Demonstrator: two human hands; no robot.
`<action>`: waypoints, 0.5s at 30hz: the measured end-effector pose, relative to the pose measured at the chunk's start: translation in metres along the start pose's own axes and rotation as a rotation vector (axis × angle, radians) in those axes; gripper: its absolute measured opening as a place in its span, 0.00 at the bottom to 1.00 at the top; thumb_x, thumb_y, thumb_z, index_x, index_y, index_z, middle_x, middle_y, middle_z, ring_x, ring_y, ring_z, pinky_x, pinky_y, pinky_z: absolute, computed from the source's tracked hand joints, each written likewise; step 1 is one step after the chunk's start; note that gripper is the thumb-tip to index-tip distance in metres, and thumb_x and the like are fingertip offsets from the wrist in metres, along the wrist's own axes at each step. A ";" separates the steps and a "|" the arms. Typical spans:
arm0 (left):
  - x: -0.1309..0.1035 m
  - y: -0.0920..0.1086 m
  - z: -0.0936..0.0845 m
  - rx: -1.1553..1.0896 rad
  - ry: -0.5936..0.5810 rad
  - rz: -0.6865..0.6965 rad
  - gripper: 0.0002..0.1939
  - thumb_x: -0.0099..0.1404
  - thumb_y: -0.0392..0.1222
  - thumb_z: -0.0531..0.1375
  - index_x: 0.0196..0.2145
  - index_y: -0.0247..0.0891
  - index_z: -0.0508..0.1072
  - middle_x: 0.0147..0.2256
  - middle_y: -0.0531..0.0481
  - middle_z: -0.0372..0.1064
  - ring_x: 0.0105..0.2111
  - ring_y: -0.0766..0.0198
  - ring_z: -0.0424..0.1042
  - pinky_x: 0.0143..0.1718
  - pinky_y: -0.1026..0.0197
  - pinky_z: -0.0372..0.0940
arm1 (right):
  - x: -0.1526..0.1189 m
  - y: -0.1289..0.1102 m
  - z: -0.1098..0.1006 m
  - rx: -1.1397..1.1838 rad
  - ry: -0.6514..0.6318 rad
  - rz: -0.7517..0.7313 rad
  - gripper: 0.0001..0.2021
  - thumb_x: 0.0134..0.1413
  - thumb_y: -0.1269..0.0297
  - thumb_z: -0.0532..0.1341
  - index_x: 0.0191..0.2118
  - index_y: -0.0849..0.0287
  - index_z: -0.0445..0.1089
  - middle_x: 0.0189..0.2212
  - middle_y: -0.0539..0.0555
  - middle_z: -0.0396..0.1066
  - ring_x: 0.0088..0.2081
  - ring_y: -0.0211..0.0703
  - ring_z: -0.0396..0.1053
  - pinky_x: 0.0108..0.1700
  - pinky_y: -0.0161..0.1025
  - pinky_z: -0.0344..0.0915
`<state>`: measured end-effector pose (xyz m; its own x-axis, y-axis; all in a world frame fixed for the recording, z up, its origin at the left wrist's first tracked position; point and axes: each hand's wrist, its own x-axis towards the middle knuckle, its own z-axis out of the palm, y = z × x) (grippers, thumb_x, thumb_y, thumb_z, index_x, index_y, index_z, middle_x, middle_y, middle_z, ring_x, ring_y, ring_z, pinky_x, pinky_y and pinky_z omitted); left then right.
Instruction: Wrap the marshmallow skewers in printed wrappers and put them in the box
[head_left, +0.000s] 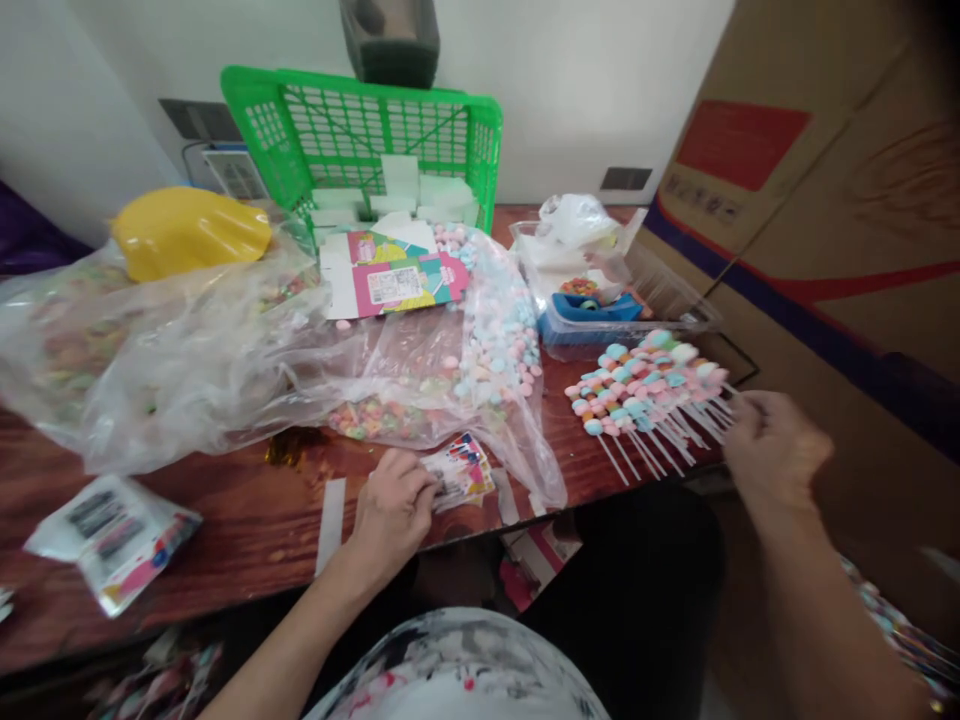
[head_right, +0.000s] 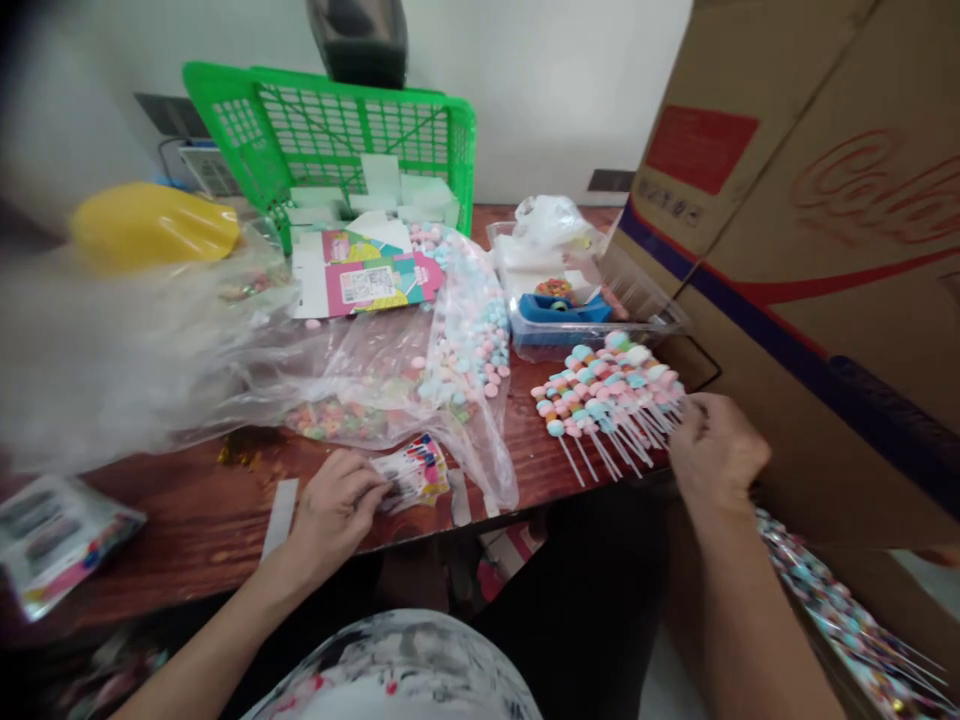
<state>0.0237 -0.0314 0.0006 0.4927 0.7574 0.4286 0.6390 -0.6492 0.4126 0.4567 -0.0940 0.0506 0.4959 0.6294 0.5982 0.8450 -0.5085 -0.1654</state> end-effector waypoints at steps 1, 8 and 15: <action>-0.003 0.000 0.001 0.025 0.006 0.016 0.11 0.64 0.32 0.54 0.25 0.37 0.71 0.28 0.47 0.66 0.33 0.60 0.64 0.35 0.59 0.62 | -0.005 -0.003 -0.006 0.044 0.032 0.019 0.16 0.55 0.63 0.53 0.39 0.68 0.73 0.31 0.66 0.74 0.30 0.46 0.69 0.31 0.39 0.60; -0.017 0.005 0.007 0.293 -0.173 -0.063 0.11 0.64 0.29 0.52 0.38 0.36 0.73 0.38 0.43 0.69 0.42 0.55 0.64 0.42 0.54 0.65 | -0.048 -0.044 -0.046 0.397 0.010 -0.223 0.11 0.53 0.59 0.58 0.39 0.56 0.74 0.31 0.56 0.75 0.31 0.45 0.73 0.34 0.38 0.66; -0.005 -0.003 0.001 0.020 -0.138 -0.202 0.12 0.64 0.32 0.54 0.26 0.36 0.74 0.30 0.47 0.68 0.34 0.62 0.66 0.36 0.60 0.62 | -0.064 -0.056 -0.048 0.400 0.040 -0.554 0.05 0.55 0.67 0.59 0.36 0.52 0.70 0.29 0.54 0.75 0.29 0.42 0.73 0.35 0.37 0.66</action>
<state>0.0201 -0.0330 -0.0034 0.4285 0.8751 0.2249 0.7439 -0.4830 0.4619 0.3677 -0.1341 0.0593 -0.0326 0.7081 0.7054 0.9848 0.1433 -0.0984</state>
